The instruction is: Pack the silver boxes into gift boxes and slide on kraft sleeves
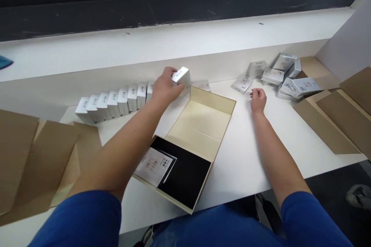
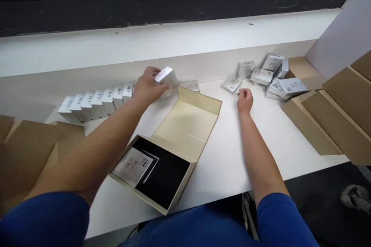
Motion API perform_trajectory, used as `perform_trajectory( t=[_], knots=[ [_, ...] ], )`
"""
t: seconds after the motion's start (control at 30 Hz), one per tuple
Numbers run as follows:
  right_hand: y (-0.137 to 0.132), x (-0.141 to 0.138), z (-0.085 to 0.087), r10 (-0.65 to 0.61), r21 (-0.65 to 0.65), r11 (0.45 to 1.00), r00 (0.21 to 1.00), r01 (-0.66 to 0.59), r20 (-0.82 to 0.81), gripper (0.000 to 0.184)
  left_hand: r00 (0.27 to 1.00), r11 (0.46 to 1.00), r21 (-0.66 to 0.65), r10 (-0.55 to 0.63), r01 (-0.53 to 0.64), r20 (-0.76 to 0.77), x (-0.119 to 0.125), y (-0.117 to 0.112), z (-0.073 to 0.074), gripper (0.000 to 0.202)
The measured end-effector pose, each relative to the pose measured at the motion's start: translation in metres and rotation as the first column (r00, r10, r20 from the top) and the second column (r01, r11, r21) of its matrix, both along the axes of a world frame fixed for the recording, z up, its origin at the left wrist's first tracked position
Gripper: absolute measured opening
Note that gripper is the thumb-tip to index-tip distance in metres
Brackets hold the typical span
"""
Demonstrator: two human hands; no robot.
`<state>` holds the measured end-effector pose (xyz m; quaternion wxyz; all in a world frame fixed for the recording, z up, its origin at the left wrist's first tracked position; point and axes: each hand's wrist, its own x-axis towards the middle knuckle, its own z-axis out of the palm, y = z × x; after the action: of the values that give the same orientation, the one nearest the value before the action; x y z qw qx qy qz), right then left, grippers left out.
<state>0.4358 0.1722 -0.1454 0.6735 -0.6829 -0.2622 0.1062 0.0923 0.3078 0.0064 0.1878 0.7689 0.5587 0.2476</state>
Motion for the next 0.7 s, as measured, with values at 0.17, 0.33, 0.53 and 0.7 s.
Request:
perform_trajectory(
  t=[0.17,0.33,0.53,0.7],
  knots=[
    [0.001,0.002,0.002,-0.009,0.021,1.0,1.0,0.01,-0.022,0.024,0.685,0.991,-0.105,0.017,0.087,0.728,-0.029,-0.05,0.026,0.051],
    [-0.004,0.002,0.009,0.01,0.078,0.997,0.998,-0.005,-0.064,0.024,0.403,0.958,-0.182,0.079,0.223,0.912,-0.049,-0.121,0.037,0.046],
    [-0.017,-0.036,0.045,0.003,0.203,0.979,0.996,0.015,-0.089,0.044,0.258,0.888,-0.298,0.214,0.349,0.942,-0.064,-0.168,0.033,0.034],
    [-0.052,-0.144,0.103,0.697,0.162,0.628,0.642,-0.761,0.319,0.096,0.193,0.88,-0.26,0.197,0.397,0.961,-0.061,-0.19,0.033,0.039]
  ],
)
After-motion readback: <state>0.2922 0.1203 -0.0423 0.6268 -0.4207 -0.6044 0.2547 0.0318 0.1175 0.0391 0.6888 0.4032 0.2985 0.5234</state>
